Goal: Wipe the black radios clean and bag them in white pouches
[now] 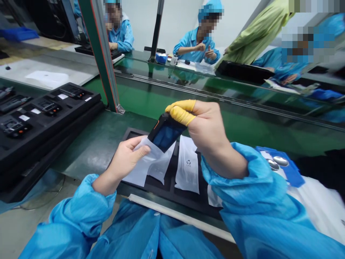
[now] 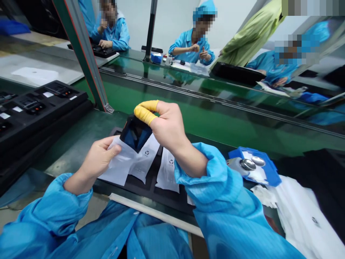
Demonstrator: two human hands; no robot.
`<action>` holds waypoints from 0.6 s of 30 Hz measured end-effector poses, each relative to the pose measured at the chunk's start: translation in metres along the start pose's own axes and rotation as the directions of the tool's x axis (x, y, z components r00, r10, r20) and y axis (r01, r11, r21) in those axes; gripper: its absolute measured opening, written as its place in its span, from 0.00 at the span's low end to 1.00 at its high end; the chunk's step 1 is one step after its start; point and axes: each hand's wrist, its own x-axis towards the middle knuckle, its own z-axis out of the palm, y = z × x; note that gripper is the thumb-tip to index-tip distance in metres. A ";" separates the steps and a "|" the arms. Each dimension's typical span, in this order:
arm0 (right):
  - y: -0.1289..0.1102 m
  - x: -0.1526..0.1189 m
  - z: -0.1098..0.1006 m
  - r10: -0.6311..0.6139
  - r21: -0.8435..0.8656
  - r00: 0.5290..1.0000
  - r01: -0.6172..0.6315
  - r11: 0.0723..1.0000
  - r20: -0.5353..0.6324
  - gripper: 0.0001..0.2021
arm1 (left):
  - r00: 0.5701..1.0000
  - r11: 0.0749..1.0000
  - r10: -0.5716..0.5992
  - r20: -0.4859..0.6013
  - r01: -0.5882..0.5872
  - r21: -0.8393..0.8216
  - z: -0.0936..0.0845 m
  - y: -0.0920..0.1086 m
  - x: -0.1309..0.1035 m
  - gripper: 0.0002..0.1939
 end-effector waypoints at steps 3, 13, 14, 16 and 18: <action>0.002 -0.003 0.003 0.056 0.031 0.997 -0.057 0.998 0.056 0.11 | 0.998 0.999 0.033 0.054 -0.035 0.028 0.002 0.002 0.001 0.29; 0.005 0.008 -0.009 0.005 0.066 0.986 0.006 0.998 -0.168 0.10 | 0.997 0.998 -0.004 0.081 0.010 -0.068 0.001 -0.004 0.005 0.31; 0.005 0.008 -0.010 0.021 0.076 0.988 -0.009 0.997 -0.153 0.10 | 0.994 0.996 -0.005 0.111 0.015 -0.089 0.002 -0.005 0.006 0.29; 0.003 0.006 -0.010 0.058 0.093 0.992 -0.048 0.995 -0.109 0.10 | 0.989 0.995 0.005 0.145 0.009 -0.095 0.003 -0.004 0.007 0.28; 0.000 0.003 -0.010 0.084 0.095 0.995 -0.078 0.992 -0.060 0.10 | 0.988 0.998 0.006 0.152 0.003 -0.062 0.006 0.000 0.008 0.28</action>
